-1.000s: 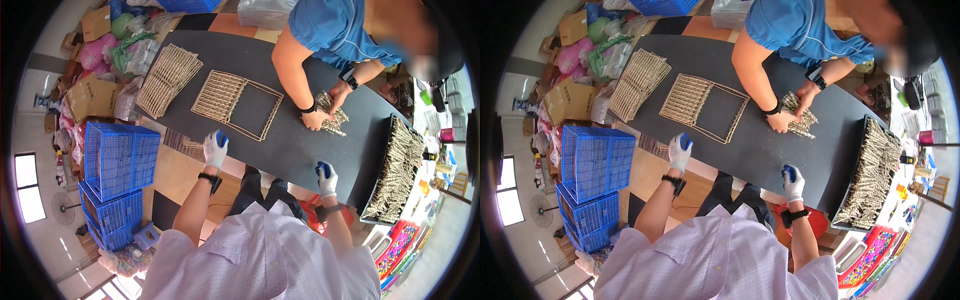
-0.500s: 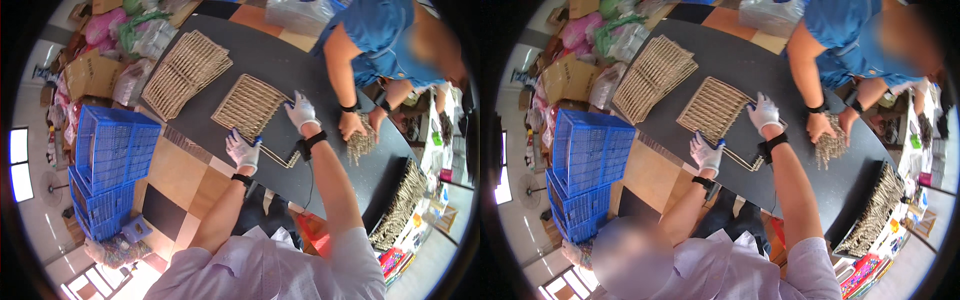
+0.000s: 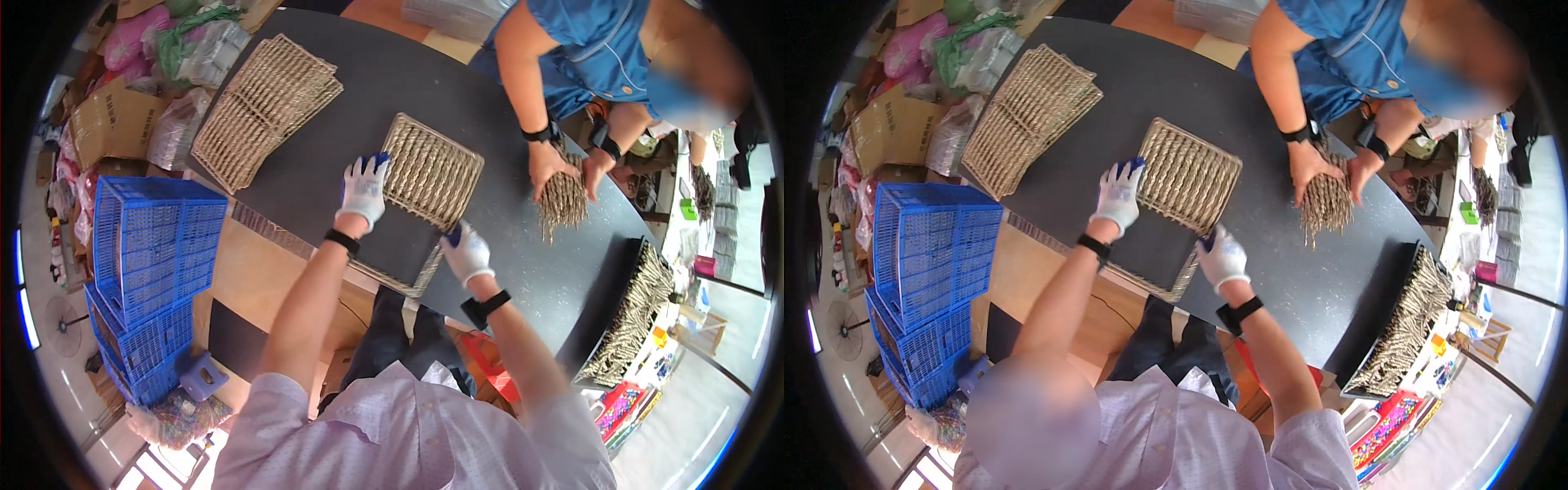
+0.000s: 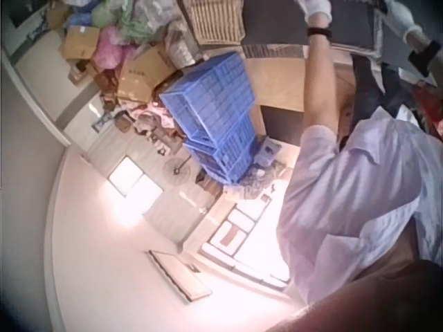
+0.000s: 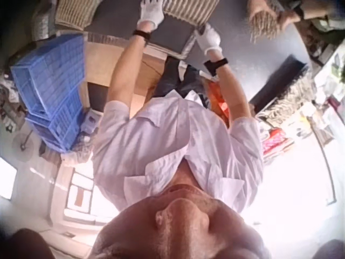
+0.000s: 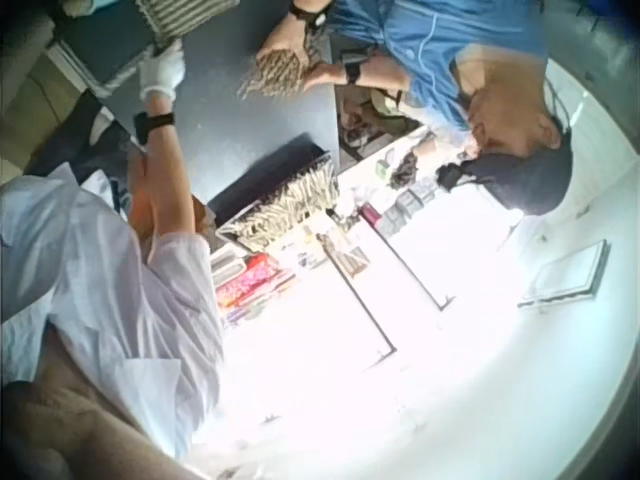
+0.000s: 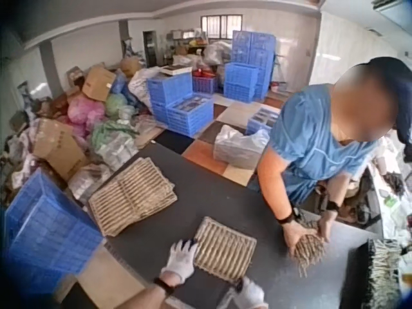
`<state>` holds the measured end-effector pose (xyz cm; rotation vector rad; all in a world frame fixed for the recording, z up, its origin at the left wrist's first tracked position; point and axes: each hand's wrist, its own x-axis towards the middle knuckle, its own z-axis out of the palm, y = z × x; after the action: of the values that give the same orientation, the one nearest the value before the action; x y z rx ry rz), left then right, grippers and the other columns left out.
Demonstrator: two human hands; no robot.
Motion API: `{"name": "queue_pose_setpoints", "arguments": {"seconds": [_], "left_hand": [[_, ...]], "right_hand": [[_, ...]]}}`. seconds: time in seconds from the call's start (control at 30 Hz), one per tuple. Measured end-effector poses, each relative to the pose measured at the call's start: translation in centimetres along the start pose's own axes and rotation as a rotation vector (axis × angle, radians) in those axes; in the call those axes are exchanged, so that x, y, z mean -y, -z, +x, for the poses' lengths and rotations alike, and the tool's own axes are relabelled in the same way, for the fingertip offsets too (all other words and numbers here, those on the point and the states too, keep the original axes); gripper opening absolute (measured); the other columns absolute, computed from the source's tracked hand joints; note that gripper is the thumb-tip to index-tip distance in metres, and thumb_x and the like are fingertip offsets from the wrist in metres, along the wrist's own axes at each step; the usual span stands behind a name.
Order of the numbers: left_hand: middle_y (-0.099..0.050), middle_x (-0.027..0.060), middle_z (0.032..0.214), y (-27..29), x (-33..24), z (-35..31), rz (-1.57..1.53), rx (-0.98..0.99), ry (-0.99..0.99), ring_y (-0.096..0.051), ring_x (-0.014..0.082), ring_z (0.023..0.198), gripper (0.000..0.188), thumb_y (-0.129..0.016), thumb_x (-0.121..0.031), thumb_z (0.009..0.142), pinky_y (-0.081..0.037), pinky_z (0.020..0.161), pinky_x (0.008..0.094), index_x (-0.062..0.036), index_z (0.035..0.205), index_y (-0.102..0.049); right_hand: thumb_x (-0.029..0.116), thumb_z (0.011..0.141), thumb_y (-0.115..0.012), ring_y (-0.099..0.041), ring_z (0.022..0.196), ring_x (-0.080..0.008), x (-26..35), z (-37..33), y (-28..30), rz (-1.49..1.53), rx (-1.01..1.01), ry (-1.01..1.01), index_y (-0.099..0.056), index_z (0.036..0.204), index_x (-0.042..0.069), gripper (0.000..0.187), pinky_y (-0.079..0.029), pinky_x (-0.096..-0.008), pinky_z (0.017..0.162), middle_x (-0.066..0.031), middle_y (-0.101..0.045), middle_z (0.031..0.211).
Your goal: The person assembles rectangular woven frames by hand, placing woven strips into wire grids and pressing them down. They handle multiple frames sequentially, stacking completed units and moving loose strips into a tray.
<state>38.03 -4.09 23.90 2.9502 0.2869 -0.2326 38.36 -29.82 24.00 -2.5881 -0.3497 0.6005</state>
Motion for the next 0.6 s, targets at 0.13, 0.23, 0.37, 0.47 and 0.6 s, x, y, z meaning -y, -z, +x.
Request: {"name": "queue_pose_setpoints", "arguments": {"seconds": [0.13,0.23,0.37,0.47,0.6], "left_hand": [[-0.039,0.0097,0.146,1.5,-2.4,3.1,0.272,0.062,-0.411,-0.032,0.0342,0.136,0.059,-0.047,-0.002,0.085,-0.021,0.114,0.0485,-0.0154,0.142,-0.04],[-0.041,0.0106,0.144,0.8,-3.9,2.7,0.316,-0.102,-0.416,-0.035,0.0327,0.134,0.059,-0.049,-0.002,0.082,-0.023,0.113,0.0482,-0.0139,0.139,-0.042],[-0.048,0.0168,0.132,-1.7,-6.3,-2.0,-0.109,-0.357,-0.084,-0.043,0.0357,0.123,0.057,-0.063,-0.016,0.079,-0.033,0.105,0.0469,-0.0064,0.133,-0.046],[-0.048,0.02,0.129,-4.8,-9.8,-5.1,-0.357,-0.3,0.197,-0.047,0.0367,0.116,0.056,-0.065,-0.026,0.083,-0.04,0.097,0.0477,-0.0035,0.131,-0.046],[-0.048,0.0206,0.13,-5.4,-13.8,-4.9,-0.308,-0.334,0.353,-0.048,0.0384,0.109,0.056,-0.061,-0.032,0.087,-0.042,0.091,0.0483,-0.0029,0.131,-0.044]], "right_hand": [[0.032,0.082,-0.064,-0.065,0.083,-0.0364,-0.7,-6.0,-0.8,0.099,0.147,0.188,-0.062,0.107,0.007,0.035,-0.052,-0.0444,0.076,-0.0178,-0.068,0.089],[0.029,0.082,-0.065,-0.066,0.082,-0.0348,-2.3,-6.4,2.0,0.158,-0.115,0.086,-0.064,0.102,0.009,0.029,-0.052,-0.0438,0.074,-0.0159,-0.068,0.088],[0.03,0.086,-0.063,-0.064,0.087,-0.0375,-7.5,-1.2,5.5,0.07,-0.464,-0.104,-0.059,0.111,0.005,0.035,-0.051,-0.0441,0.077,-0.019,-0.066,0.095],[0.043,0.086,-0.059,-0.062,0.096,-0.038,-8.1,1.3,5.1,0.097,-0.142,-0.293,-0.055,0.119,0.001,0.054,-0.049,-0.0431,0.085,-0.0218,-0.065,0.104],[0.043,0.088,-0.06,-0.061,0.101,-0.038,-5.4,0.5,1.0,0.183,-0.324,-0.302,-0.042,0.134,-0.001,0.067,-0.048,-0.0427,0.088,-0.0223,-0.062,0.111]]}}
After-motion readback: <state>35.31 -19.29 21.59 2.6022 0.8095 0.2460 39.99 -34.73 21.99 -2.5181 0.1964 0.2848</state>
